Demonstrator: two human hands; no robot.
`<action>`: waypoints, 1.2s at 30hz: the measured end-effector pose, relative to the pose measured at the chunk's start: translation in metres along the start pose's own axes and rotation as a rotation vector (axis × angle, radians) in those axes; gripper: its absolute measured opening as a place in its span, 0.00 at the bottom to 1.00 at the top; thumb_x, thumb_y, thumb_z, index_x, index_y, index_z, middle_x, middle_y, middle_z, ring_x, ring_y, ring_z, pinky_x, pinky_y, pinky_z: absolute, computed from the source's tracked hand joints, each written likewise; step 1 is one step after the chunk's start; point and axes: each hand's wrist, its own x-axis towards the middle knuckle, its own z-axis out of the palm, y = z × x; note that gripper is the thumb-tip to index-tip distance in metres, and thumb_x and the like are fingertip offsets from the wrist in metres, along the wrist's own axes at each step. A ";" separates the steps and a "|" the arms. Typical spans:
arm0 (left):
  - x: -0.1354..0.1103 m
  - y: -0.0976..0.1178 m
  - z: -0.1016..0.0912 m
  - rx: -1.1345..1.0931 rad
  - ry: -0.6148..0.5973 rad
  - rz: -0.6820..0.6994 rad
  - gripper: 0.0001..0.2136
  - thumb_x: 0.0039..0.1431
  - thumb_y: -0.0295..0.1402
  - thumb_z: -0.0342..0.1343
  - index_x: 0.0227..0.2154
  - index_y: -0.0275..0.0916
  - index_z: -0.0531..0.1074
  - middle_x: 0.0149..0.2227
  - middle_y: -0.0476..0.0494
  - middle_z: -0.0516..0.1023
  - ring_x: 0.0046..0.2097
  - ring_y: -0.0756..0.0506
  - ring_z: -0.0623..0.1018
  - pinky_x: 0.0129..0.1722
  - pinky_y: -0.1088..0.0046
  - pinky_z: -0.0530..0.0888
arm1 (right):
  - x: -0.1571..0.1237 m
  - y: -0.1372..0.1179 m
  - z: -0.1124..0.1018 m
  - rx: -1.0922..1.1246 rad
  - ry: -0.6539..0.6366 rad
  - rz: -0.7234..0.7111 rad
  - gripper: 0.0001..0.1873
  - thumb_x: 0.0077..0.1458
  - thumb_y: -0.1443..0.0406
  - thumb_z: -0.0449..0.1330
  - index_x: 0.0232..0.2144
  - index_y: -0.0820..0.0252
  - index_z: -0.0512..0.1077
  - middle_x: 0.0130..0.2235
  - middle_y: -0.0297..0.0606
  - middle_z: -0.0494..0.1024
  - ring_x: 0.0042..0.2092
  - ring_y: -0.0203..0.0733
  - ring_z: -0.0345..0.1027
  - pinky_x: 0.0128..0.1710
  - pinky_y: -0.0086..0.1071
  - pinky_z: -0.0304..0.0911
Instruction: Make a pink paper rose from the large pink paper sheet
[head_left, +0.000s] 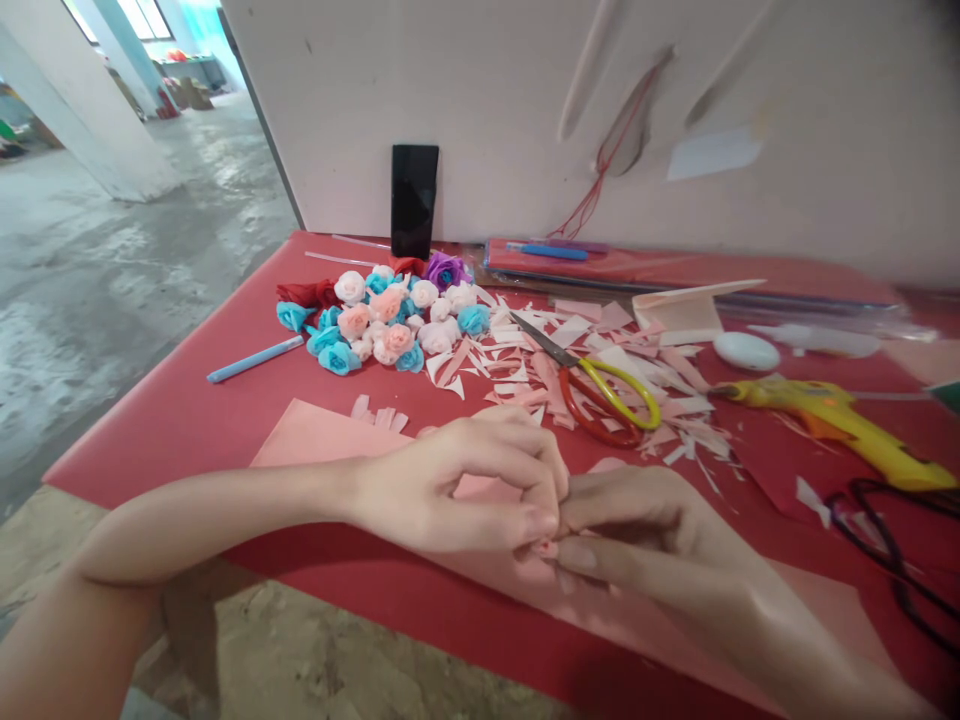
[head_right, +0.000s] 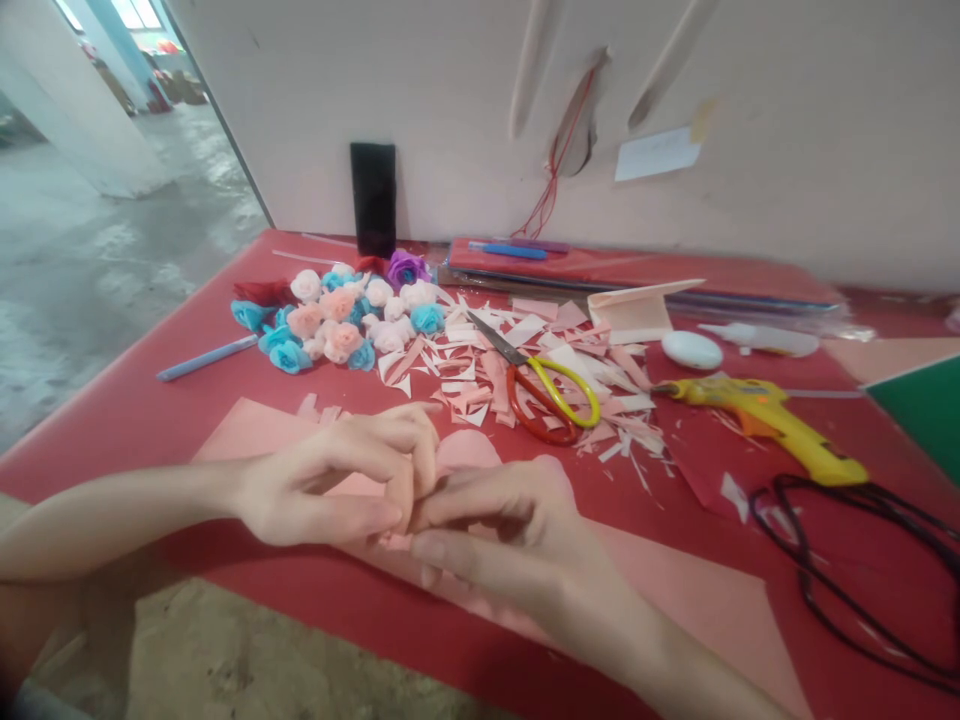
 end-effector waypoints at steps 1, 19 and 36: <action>0.000 0.000 0.000 0.015 -0.003 0.005 0.10 0.53 0.26 0.50 0.18 0.35 0.64 0.26 0.43 0.70 0.30 0.50 0.70 0.40 0.69 0.68 | -0.001 -0.001 0.000 -0.015 0.018 0.016 0.05 0.40 0.70 0.65 0.18 0.57 0.79 0.17 0.31 0.66 0.21 0.29 0.56 0.21 0.22 0.58; -0.001 0.001 0.001 0.051 -0.027 0.028 0.09 0.56 0.26 0.48 0.21 0.36 0.62 0.27 0.43 0.70 0.34 0.50 0.68 0.43 0.72 0.65 | 0.002 0.003 -0.003 -0.036 -0.017 -0.007 0.06 0.41 0.67 0.65 0.16 0.55 0.77 0.19 0.31 0.67 0.19 0.28 0.54 0.16 0.21 0.52; -0.001 0.005 0.004 -0.070 0.003 -0.067 0.09 0.55 0.23 0.49 0.20 0.34 0.64 0.28 0.44 0.71 0.34 0.51 0.69 0.45 0.74 0.64 | -0.003 0.003 -0.008 -0.753 0.128 -0.732 0.11 0.46 0.73 0.59 0.25 0.50 0.73 0.22 0.28 0.75 0.20 0.32 0.64 0.18 0.22 0.63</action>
